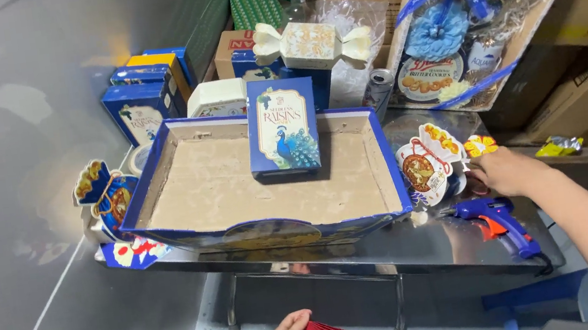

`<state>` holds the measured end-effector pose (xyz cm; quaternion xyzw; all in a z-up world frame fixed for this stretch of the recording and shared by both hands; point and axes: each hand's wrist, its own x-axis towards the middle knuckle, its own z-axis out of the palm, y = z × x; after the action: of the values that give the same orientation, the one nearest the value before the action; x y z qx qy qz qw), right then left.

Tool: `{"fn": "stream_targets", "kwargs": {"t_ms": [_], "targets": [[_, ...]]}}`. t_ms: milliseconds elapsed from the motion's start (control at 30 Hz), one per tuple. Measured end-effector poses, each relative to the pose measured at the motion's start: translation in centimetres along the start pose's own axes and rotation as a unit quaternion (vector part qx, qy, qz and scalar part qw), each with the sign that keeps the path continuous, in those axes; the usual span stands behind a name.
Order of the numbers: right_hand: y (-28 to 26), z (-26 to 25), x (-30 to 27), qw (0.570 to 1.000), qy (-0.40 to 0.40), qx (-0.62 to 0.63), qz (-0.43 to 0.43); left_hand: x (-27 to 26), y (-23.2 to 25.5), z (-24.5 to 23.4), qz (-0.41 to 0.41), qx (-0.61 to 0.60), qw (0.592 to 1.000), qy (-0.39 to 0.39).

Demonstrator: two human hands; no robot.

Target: A person decorates a gift box by trimming a red paper fan with scissors and attaching it inside the box using a hot glue gun.

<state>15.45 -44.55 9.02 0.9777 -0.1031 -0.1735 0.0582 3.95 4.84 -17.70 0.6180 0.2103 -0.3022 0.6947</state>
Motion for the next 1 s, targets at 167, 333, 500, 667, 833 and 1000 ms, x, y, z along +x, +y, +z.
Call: {"fn": "stream_targets", "kwargs": {"t_ms": [167, 333, 500, 667, 833, 1000], "targets": [[0.1, 1.9, 2.3, 0.997, -0.021, -0.077, -0.021, -1.2, 0.9, 0.3, -0.030, -0.012, 0.999, -0.002], [-0.9, 1.1, -0.8, 0.994, 0.102, 0.038, -0.011, -0.5, 0.1, 1.0, -0.087, -0.045, 0.995, -0.021], [-2.5, -1.7, -5.2, 0.883, 0.195, 0.425, 0.052, 0.2, -0.3, 1.4, -0.086, -0.096, 0.991, -0.016], [-1.1, 1.6, -9.3, 0.850, 0.244, 0.453, 0.112, 0.4, -0.2, 1.3, -0.066, -0.102, 0.992, -0.029], [-1.8, 6.5, -12.6, 0.899, 0.122, 0.326, 0.266, -0.5, 0.2, 1.7, -0.030, -0.189, 0.982, 0.003], [-2.9, 12.2, -13.6, 0.919, 0.160, 0.269, 0.240, -2.7, 3.5, 1.7, -0.082, -0.251, 0.961, 0.085]]}}
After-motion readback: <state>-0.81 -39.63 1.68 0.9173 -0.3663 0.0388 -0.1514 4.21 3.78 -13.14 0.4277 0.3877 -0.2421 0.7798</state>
